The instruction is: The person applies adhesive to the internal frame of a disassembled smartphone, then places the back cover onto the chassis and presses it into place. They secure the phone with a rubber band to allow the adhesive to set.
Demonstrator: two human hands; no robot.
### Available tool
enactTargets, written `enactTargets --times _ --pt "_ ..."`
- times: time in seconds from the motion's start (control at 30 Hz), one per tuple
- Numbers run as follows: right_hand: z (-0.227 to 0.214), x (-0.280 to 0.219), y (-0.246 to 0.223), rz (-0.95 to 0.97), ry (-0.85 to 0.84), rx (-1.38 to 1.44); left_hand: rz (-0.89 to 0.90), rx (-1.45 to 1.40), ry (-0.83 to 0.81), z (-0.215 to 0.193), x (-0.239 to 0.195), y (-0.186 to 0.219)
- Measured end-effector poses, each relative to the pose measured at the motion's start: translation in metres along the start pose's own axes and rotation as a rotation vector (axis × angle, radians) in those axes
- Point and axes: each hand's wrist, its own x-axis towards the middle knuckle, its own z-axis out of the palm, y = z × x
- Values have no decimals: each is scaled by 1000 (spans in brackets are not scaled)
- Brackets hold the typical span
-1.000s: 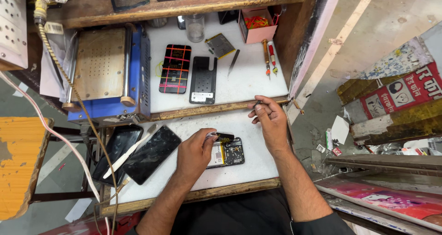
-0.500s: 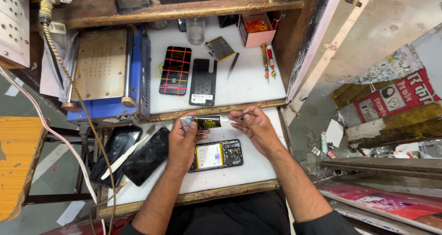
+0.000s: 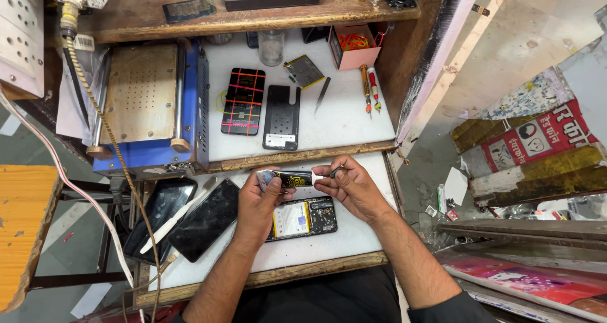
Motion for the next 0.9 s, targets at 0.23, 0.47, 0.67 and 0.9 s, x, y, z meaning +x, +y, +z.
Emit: enactTargets --times 0.23,0.47,0.67,0.9 --pt "-2 1 2 1 25 -17 3 42 7 -1 0 -1" --pt "-2 0 1 -6 30 -36 15 76 -6 -1 -1 1" --pt "-3 1 1 -15 32 -44 13 63 3 0 -1 0" --pt "-7 0 5 -91 71 -136 -7 75 17 1 -2 3"
